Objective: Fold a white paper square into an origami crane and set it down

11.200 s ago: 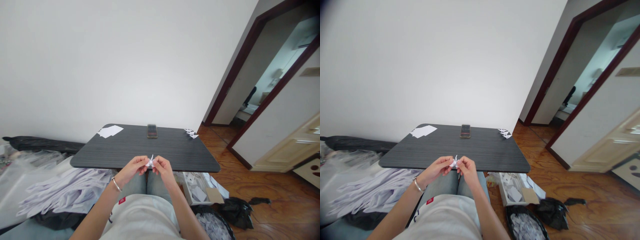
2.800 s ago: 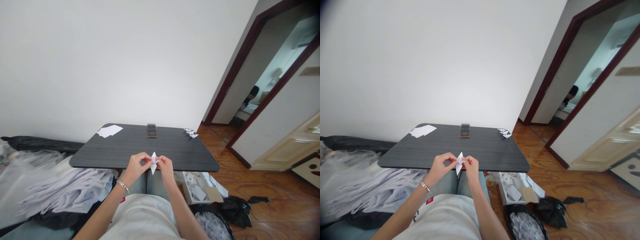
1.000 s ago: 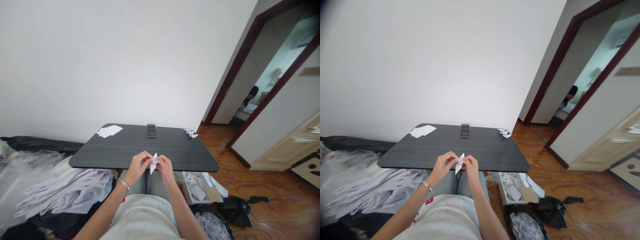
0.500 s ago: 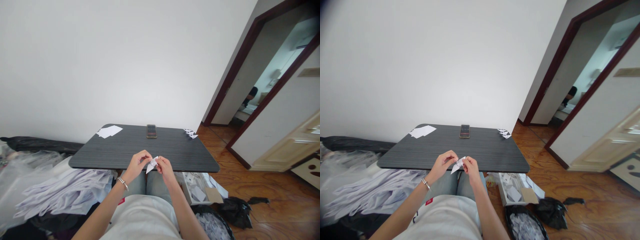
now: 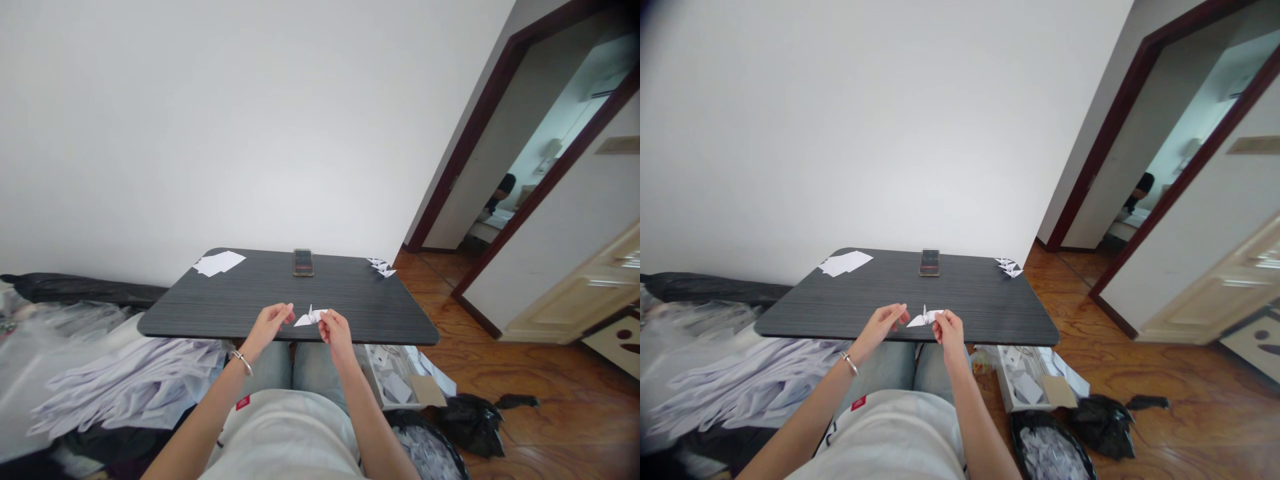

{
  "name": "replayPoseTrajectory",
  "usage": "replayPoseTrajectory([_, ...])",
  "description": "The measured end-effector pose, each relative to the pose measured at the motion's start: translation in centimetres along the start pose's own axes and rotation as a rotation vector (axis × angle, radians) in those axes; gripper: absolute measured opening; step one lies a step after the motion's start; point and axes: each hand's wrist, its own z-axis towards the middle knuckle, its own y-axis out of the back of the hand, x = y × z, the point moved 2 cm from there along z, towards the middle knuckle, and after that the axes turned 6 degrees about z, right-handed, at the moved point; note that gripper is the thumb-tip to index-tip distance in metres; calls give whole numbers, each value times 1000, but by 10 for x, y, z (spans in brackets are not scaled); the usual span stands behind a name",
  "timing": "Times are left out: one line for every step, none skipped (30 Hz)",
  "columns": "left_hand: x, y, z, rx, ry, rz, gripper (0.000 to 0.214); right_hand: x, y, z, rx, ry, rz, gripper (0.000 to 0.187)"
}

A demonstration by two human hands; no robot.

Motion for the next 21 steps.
replayPoseTrajectory([0, -3, -1, 51, 26, 2, 38, 0, 0, 0, -9, 8, -3, 28])
replayPoseTrajectory([-1, -6, -2, 97, 45, 0, 37, 0, 0, 0, -17, 17, -9, 28])
replayPoseTrajectory([-2, -9, -4, 136, 59, -9, 36, 0, -1, -1, -23, 27, -18, 29])
replayPoseTrajectory([-3, -11, -4, 164, 67, -23, 34, 0, -1, -1, -24, 35, -31, 29])
replayPoseTrajectory([-3, -13, -5, 186, 71, -41, 33, -1, -2, -2, -23, 37, -45, 29])
replayPoseTrajectory([-4, -14, -5, 202, 73, -63, 33, -1, -2, -2, -20, 33, -55, 30])
replayPoseTrajectory([-4, -14, -5, 213, 74, -85, 32, -2, -3, -2, -18, 21, -60, 30])
replayPoseTrajectory([-4, -14, -5, 222, 76, -107, 32, -2, -3, -2, -17, 6, -60, 29])
replayPoseTrajectory([-3, -14, -5, 229, 80, -125, 32, -3, -3, -2, -16, -12, -54, 29])
replayPoseTrajectory([-3, -14, -4, 238, 84, -141, 32, -3, -4, -1, -13, -26, -43, 29])
replayPoseTrajectory([-2, -13, -4, 245, 88, -153, 32, -3, -4, -1, -7, -33, -30, 29])
replayPoseTrajectory([-1, -13, -4, 250, 93, -162, 32, -3, -4, -1, 2, -32, -17, 29])
replayPoseTrajectory([-1, -12, -4, 252, 97, -170, 32, -3, -4, -1, 9, -28, -6, 29])
replayPoseTrajectory([-1, -12, -4, 253, 99, -178, 31, -2, -4, -1, 15, -22, 5, 29])
replayPoseTrajectory([0, -12, -5, 252, 100, -189, 31, -2, -4, -1, 19, -21, 16, 29])
replayPoseTrajectory([-1, -12, -5, 250, 99, -200, 30, -2, -4, -1, 23, -25, 28, 29])
replayPoseTrajectory([-1, -12, -5, 244, 97, -212, 30, -1, -4, -1, 27, -34, 39, 29])
replayPoseTrajectory([-1, -11, -5, 235, 96, -224, 29, -1, -4, -1, 33, -42, 51, 29])
replayPoseTrajectory([-1, -11, -5, 225, 97, -233, 29, -1, -4, -2, 38, -49, 60, 29])
replayPoseTrajectory([-1, -11, -5, 214, 100, -239, 29, -1, -5, -2, 43, -52, 66, 29])
replayPoseTrajectory([-1, -11, -5, 204, 103, -243, 29, -1, -5, -2, 46, -51, 69, 29])
